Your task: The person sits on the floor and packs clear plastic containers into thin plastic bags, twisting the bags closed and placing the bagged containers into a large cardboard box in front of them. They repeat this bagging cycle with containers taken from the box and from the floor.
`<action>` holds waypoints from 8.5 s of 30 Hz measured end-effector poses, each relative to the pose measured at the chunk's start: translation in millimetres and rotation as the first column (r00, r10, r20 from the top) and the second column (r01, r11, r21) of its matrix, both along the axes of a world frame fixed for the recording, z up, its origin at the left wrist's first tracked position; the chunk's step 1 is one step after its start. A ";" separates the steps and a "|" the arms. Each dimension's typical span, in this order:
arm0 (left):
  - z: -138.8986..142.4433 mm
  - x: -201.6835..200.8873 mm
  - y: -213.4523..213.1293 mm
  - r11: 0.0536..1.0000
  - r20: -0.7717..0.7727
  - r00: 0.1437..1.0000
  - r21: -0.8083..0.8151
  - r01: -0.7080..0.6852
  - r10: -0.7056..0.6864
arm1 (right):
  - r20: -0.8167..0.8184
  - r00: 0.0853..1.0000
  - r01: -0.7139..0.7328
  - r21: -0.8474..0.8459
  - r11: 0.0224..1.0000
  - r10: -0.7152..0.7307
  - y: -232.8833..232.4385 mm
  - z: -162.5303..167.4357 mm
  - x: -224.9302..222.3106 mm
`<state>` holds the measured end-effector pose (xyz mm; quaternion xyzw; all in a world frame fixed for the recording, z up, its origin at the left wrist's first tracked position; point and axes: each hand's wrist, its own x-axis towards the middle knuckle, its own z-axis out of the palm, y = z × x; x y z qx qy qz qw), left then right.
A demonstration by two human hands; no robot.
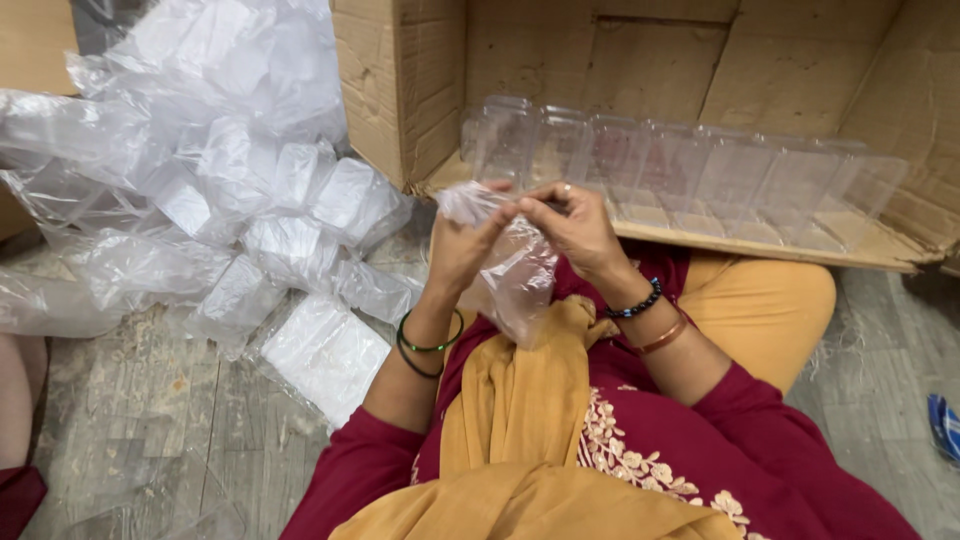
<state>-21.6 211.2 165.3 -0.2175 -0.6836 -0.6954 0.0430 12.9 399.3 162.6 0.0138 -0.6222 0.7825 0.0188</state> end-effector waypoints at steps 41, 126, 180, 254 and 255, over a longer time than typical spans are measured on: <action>-64.0 -63.1 -95.7 0.695 0.374 0.589 0.454 0.557 -0.717 | 0.078 0.963 -0.259 -0.022 0.966 0.260 30.8 -31.4 -19.5; -136.6 -91.2 -189.2 0.899 0.650 0.706 0.083 -0.431 0.279 | 0.141 0.918 -0.394 0.407 0.824 0.370 -145.4 -90.2 -87.3; -61.2 -21.3 -59.6 0.105 0.009 0.199 0.873 0.476 -0.980 | 0.111 0.973 -0.187 -0.126 0.974 0.202 56.2 -52.4 24.4; 28.9 -10.4 -13.9 0.990 0.235 0.971 0.112 -0.081 0.053 | -0.211 0.977 -0.017 -0.087 0.996 -0.002 -29.7 11.0 -32.1; 28.6 -9.0 -14.1 0.988 0.270 0.963 0.142 -0.055 0.015 | -0.204 0.979 -0.001 -0.116 0.993 -0.023 -24.6 9.3 -28.1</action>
